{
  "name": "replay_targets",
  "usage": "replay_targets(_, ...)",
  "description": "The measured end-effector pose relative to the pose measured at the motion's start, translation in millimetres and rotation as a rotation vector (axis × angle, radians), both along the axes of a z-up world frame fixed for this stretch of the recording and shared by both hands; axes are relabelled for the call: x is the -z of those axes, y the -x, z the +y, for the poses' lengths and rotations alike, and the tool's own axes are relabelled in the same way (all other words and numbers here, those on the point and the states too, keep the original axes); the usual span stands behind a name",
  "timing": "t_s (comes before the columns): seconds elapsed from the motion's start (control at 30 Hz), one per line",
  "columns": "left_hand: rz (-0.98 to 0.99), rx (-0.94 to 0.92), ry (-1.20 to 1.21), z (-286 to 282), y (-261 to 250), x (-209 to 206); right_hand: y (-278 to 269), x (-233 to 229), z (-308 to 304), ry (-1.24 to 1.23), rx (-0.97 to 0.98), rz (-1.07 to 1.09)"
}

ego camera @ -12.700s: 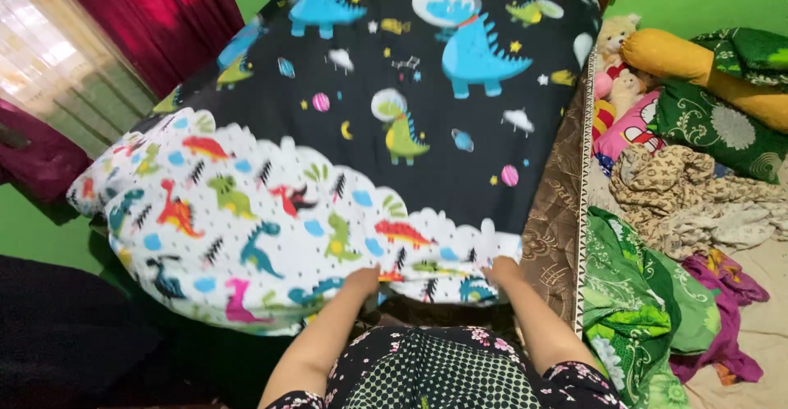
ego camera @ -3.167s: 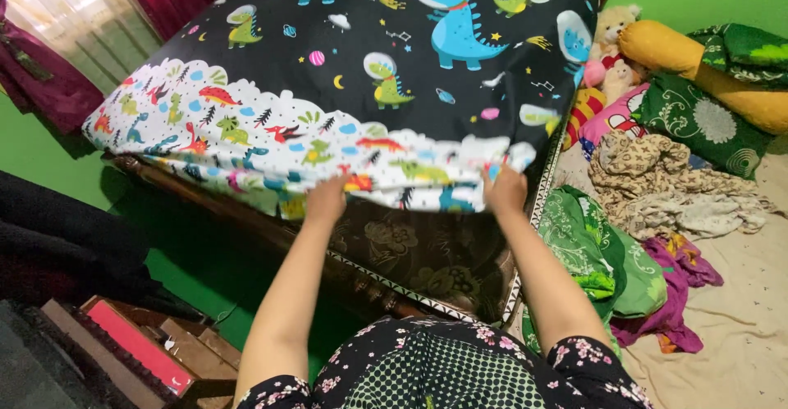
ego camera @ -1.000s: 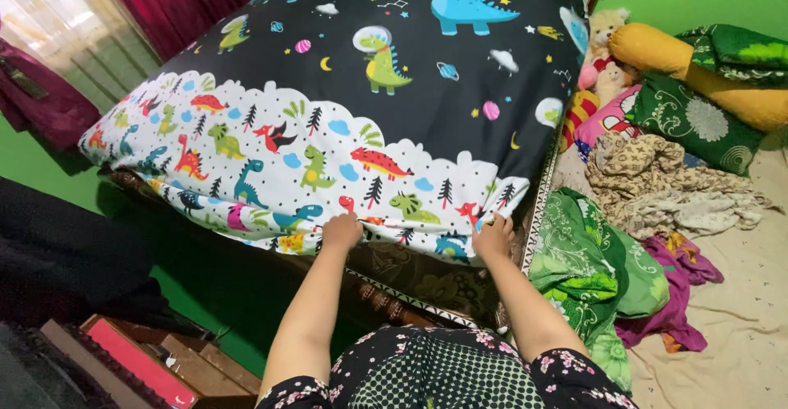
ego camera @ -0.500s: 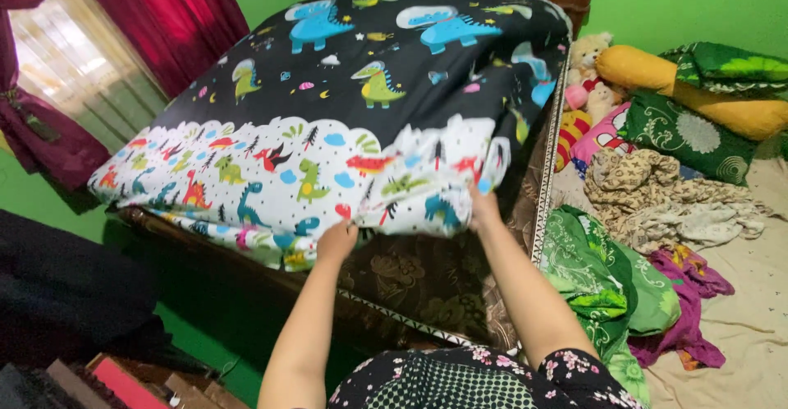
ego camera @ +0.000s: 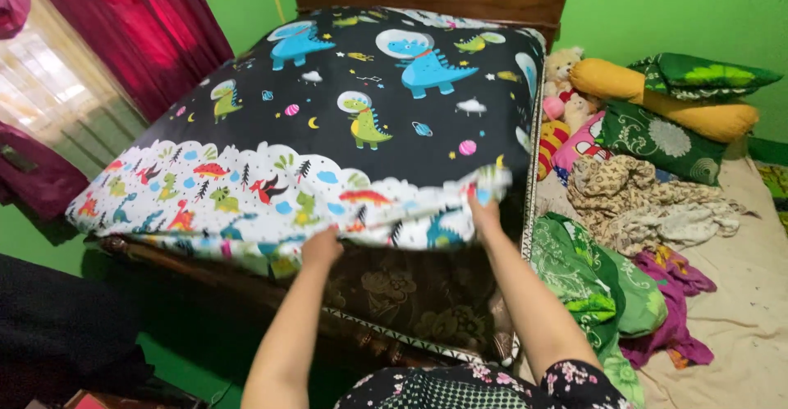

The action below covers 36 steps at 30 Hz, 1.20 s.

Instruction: The person adjusts a dinosaur-themed fitted sheet on a bed, smoothing and tucking the edges around the mattress corners. The person works along the sides and corners to secure the sheet in place.

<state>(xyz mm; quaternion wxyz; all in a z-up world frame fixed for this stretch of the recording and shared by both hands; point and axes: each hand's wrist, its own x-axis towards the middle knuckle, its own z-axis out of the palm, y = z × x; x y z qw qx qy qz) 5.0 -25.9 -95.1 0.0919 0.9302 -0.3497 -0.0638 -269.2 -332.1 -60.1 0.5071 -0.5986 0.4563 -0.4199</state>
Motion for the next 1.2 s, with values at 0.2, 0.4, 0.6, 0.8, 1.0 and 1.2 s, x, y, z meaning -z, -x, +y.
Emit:
replay_targets(0.2,0.109,-0.088,0.224,43,53,-131,1,-42,-18,0.599,0.106,0.414)
replay_targets(0.4,0.16,-0.027,0.027,46,88,-58,32,81,18,-0.064,-0.027,0.354)
replay_targets(0.6,0.105,0.048,0.067,32,64,3,17,122,17,-0.554,0.271,-0.397)
replay_targets(0.8,0.118,-0.06,0.366,37,67,-134,-23,-26,-3,-0.291,-0.117,-0.657)
replay_targets(1.0,0.149,-0.078,0.2,33,57,-66,-11,-58,46,0.007,0.082,-0.455)
replay_targets(1.2,0.204,0.001,0.008,43,94,-40,29,11,81,-0.043,-0.028,0.226)
